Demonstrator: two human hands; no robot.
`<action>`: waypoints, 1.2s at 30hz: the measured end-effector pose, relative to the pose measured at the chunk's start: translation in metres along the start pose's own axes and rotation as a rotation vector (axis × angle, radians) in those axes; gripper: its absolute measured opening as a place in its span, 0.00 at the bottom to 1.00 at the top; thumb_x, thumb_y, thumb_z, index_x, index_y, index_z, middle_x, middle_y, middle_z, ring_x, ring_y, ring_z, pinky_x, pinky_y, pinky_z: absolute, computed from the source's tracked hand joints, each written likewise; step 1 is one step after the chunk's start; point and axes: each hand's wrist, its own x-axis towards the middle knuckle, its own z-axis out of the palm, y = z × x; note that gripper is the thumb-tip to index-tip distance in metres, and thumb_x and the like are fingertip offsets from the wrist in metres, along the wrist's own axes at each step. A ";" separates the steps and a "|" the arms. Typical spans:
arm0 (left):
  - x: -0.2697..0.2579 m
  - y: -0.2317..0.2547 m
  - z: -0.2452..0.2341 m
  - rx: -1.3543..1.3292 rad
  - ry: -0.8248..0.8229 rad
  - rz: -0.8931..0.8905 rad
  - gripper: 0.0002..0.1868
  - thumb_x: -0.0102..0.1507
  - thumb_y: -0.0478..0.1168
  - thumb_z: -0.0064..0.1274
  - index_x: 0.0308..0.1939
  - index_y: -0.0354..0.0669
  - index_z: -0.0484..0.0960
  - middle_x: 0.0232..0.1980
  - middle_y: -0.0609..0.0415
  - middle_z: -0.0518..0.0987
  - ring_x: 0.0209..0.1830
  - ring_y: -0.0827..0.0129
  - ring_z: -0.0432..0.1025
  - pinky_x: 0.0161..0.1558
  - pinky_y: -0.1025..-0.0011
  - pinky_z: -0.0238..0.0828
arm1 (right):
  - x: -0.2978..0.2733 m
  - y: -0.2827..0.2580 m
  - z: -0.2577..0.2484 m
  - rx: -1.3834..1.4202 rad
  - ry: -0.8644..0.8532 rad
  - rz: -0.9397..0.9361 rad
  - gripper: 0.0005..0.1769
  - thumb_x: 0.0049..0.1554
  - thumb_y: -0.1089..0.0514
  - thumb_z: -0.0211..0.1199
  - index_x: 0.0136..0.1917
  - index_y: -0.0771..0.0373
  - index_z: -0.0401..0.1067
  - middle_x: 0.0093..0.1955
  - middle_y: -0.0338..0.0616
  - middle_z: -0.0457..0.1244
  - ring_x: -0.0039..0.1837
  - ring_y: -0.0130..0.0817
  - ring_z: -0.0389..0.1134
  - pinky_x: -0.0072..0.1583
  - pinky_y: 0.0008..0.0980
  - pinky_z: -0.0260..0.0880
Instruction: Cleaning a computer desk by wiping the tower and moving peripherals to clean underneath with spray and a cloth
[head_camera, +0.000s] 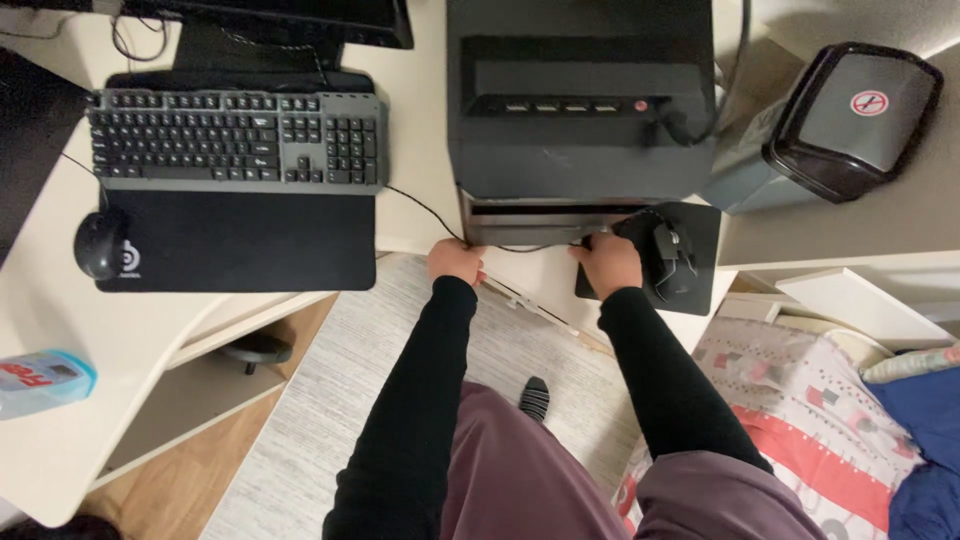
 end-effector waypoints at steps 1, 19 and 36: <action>0.000 0.003 -0.002 0.044 -0.011 0.001 0.19 0.61 0.41 0.62 0.49 0.29 0.80 0.27 0.41 0.82 0.17 0.59 0.79 0.13 0.68 0.80 | 0.007 0.006 -0.001 0.187 -0.016 0.107 0.31 0.57 0.34 0.69 0.47 0.67 0.77 0.40 0.56 0.70 0.46 0.53 0.75 0.42 0.48 0.77; -0.116 0.094 -0.032 0.141 -0.257 0.476 0.58 0.66 0.38 0.57 0.80 0.43 0.23 0.82 0.34 0.37 0.80 0.38 0.45 0.74 0.38 0.57 | -0.008 0.019 -0.073 0.831 -0.011 0.106 0.23 0.47 0.54 0.80 0.50 0.70 0.79 0.51 0.56 0.72 0.61 0.55 0.71 0.57 0.56 0.67; -0.020 0.090 -0.033 0.343 -0.061 0.575 0.52 0.70 0.53 0.54 0.82 0.44 0.31 0.80 0.36 0.51 0.73 0.47 0.63 0.72 0.50 0.69 | 0.073 -0.052 -0.130 1.100 0.053 -0.299 0.37 0.47 0.65 0.80 0.68 0.66 0.69 0.65 0.52 0.67 0.67 0.47 0.66 0.65 0.48 0.72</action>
